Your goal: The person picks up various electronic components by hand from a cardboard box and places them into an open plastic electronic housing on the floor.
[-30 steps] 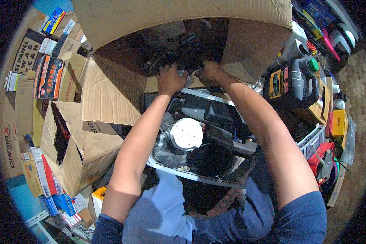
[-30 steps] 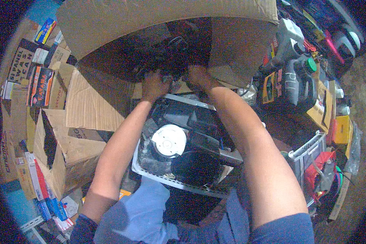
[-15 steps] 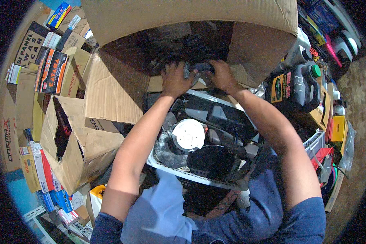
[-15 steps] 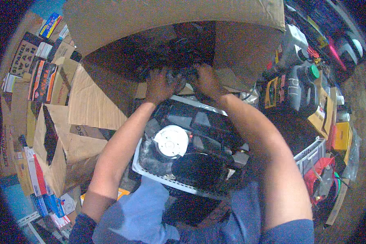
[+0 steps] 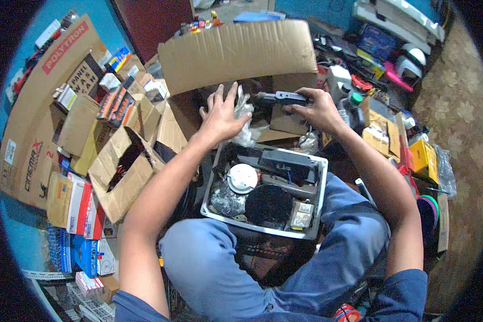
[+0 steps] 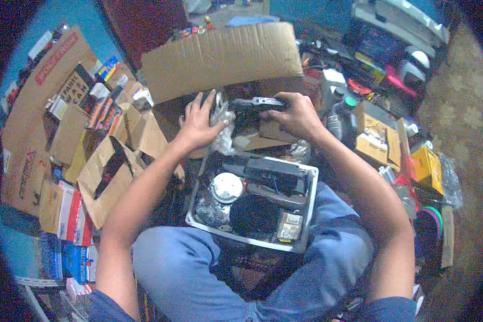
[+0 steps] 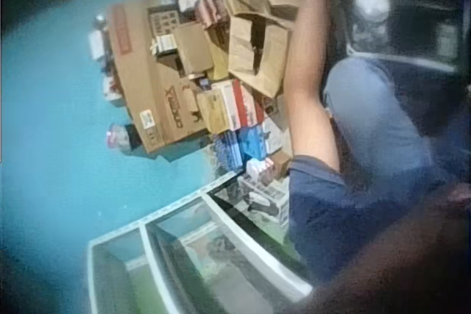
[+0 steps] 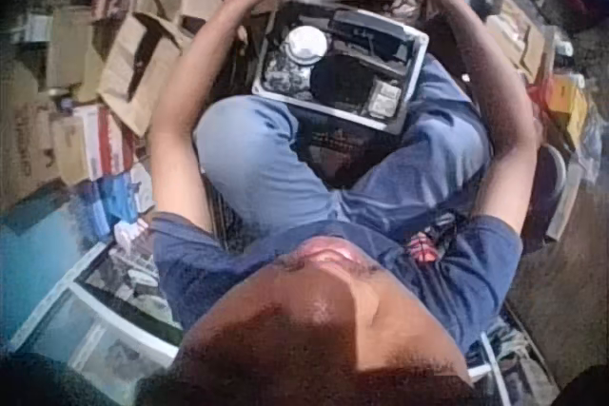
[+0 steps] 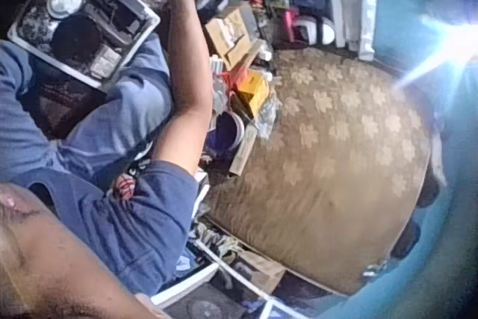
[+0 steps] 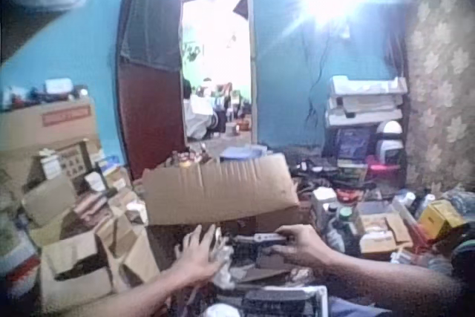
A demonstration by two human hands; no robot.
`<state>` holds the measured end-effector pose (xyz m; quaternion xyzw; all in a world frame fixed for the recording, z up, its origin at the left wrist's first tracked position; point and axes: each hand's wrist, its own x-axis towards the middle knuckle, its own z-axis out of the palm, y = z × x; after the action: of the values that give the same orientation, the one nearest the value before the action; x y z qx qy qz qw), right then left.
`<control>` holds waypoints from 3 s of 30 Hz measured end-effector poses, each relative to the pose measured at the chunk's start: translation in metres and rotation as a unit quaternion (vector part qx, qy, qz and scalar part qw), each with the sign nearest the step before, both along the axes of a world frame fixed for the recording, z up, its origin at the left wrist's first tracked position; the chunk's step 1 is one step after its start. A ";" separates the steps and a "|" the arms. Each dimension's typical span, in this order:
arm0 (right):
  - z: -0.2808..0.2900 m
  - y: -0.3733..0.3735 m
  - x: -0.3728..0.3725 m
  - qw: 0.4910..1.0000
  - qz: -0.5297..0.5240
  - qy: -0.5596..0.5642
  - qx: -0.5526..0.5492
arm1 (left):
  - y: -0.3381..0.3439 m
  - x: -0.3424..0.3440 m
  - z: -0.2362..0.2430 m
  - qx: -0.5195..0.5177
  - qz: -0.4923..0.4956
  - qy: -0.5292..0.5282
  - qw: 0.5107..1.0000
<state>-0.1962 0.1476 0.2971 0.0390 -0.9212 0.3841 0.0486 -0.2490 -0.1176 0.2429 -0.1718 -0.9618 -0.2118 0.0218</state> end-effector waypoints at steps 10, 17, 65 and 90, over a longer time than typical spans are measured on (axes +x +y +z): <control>0.060 -0.004 0.153 0.947 -0.037 -0.085 -0.307 | 0.013 0.104 0.117 0.152 -0.282 0.132 0.938; 0.087 -0.010 0.213 0.942 0.014 -0.176 -0.286 | -0.006 0.189 0.120 0.269 -0.281 -0.017 0.921; -0.207 0.023 0.142 0.980 -0.144 -0.133 0.041 | 0.095 0.124 -0.175 0.170 -0.066 -0.131 0.974; -0.222 0.016 0.159 0.965 -0.147 -0.099 0.193 | 0.104 0.131 -0.180 0.065 -0.033 -0.090 0.993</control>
<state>-0.0369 0.1641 0.0748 -0.1265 -0.9736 0.1899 0.0051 -0.1184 -0.0133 0.0629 -0.1823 -0.9377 -0.2895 -0.0604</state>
